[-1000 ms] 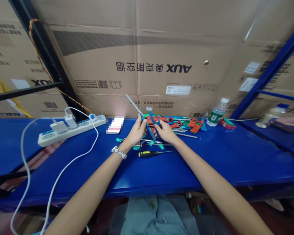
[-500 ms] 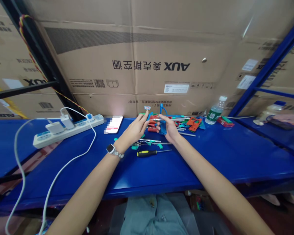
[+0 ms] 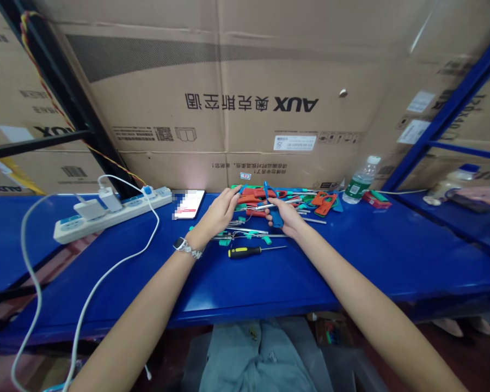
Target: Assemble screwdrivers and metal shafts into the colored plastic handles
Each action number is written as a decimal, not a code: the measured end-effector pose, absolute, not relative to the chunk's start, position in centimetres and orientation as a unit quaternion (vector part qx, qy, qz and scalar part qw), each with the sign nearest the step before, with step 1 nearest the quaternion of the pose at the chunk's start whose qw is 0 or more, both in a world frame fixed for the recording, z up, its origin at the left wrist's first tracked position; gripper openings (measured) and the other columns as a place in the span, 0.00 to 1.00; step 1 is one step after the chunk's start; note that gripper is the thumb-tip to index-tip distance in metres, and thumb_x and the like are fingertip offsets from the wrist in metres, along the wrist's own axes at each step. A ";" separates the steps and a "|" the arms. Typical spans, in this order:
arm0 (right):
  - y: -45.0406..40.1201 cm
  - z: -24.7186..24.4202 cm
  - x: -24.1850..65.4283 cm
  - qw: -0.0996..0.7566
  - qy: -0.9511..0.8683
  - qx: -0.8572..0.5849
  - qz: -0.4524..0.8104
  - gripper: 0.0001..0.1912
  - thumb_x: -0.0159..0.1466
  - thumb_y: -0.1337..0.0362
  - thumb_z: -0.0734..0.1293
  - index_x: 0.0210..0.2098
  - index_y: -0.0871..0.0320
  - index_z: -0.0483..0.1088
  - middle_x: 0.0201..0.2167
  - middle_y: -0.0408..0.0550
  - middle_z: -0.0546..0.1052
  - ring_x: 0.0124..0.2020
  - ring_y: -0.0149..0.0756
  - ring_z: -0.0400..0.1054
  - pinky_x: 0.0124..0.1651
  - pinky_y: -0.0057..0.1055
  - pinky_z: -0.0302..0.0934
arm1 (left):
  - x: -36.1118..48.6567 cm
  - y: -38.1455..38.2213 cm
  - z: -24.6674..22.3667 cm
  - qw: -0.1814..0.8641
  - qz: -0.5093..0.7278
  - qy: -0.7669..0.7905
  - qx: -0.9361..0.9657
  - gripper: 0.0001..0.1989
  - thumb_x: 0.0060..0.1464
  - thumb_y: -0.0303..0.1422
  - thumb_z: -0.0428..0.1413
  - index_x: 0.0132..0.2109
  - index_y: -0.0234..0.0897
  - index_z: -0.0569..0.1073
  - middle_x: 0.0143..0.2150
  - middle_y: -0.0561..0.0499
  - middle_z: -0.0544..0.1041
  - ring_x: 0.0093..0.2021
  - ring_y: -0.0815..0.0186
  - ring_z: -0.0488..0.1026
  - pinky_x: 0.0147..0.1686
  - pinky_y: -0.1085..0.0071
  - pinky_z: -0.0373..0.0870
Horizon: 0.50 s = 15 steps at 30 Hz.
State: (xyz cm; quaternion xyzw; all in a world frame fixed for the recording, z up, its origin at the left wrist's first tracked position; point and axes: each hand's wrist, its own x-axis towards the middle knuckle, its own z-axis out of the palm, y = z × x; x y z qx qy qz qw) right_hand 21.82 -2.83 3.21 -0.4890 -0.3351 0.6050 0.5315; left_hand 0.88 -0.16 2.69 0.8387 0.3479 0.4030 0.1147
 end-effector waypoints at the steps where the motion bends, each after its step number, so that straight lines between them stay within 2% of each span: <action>1: -2.9 3.2 21.8 0.524 -0.344 -0.498 0.600 0.10 0.71 0.67 0.60 0.35 0.61 0.69 0.17 0.39 0.70 0.14 0.27 0.60 0.15 0.24 0.57 | 0.8 -0.1 2.7 0.115 0.415 0.343 0.835 0.26 0.73 0.43 0.38 0.66 0.33 0.65 0.51 0.40 0.75 0.52 0.57 0.75 0.55 0.57 0.71; 9: -2.7 2.6 22.0 0.503 -0.371 -0.531 0.572 0.10 0.71 0.68 0.61 0.34 0.61 0.70 0.17 0.40 0.70 0.14 0.26 0.61 0.15 0.23 0.57 | 0.5 0.9 2.8 0.092 0.519 0.351 0.774 0.26 0.73 0.44 0.38 0.65 0.35 0.66 0.46 0.43 0.75 0.40 0.62 0.75 0.49 0.60 0.73; 12: -2.7 2.6 22.3 0.478 -0.383 -0.537 0.579 0.11 0.71 0.62 0.65 0.32 0.60 0.69 0.17 0.39 0.69 0.14 0.26 0.60 0.14 0.22 0.56 | 0.3 0.8 2.7 0.094 0.486 0.343 0.798 0.26 0.73 0.44 0.38 0.66 0.34 0.66 0.47 0.42 0.75 0.46 0.60 0.75 0.52 0.59 0.72; 15: -3.2 3.0 23.1 0.426 -0.422 -0.550 0.581 0.19 0.64 0.49 0.71 0.29 0.58 0.68 0.17 0.41 0.68 0.14 0.26 0.60 0.12 0.22 0.54 | 0.3 0.4 2.6 0.109 0.416 0.338 0.837 0.25 0.73 0.42 0.39 0.66 0.34 0.66 0.51 0.41 0.75 0.53 0.58 0.74 0.56 0.57 0.70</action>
